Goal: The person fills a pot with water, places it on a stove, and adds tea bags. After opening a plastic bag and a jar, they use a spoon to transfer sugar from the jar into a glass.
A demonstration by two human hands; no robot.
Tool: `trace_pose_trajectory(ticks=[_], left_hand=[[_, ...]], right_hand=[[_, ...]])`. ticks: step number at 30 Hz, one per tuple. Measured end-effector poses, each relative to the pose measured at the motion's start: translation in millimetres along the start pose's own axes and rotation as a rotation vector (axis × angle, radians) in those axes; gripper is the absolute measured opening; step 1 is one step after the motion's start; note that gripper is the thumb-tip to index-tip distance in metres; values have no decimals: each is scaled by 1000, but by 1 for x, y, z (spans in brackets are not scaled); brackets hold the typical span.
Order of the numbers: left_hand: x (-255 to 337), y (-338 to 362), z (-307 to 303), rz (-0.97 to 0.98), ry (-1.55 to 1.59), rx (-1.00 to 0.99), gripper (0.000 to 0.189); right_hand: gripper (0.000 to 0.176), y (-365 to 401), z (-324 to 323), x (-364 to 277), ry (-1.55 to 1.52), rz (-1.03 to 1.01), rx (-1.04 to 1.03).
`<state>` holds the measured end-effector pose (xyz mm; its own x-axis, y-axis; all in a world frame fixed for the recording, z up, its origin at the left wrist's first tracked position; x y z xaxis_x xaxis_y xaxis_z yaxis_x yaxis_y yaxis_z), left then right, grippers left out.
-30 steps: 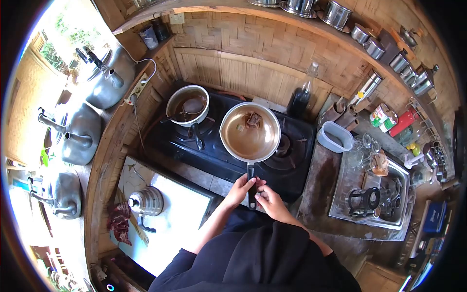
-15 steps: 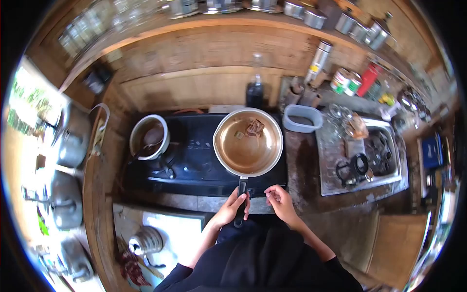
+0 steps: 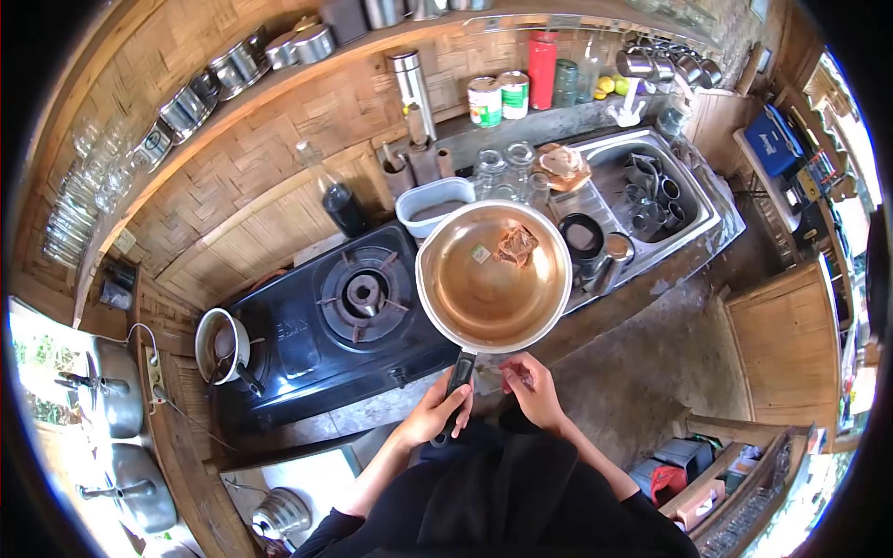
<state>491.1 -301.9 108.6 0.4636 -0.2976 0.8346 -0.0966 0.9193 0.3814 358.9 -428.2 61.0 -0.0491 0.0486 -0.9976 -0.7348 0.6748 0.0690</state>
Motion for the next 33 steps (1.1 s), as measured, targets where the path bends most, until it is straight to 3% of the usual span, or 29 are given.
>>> trace_pose_trajectory(ticks=[7, 9, 16, 22, 33], left_hand=[[-16, -55, 120, -25, -49, -10, 17], [-21, -79, 153, -6, -58, -32, 18], [-21, -172, 237, 2, -23, -168, 17], [-18, -266, 286, -102, -52, -160, 16], [16, -456, 328, -133, 65, -88, 14]], right_hand=[[8, 19, -142, -13, -34, -35, 36], [8, 23, -192, -17, 100, -110, 34], [7, 39, -333, -31, 24, -147, 330], [7, 6, -421, -35, 18, -200, 418], [10, -122, -552, -59, 90, -186, 339]])
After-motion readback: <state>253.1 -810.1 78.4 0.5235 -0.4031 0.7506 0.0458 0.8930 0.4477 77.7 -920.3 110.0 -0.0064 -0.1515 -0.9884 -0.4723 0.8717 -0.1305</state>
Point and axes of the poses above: each hand's wrist, its own y-axis away from the middle knuckle, its own z-axis out of the palm, x = y × z, the point moved 4 cm from there along -y, towards the middle knuckle, and after that the axes turned 5 degrees about -z, right-handed, at the moved point
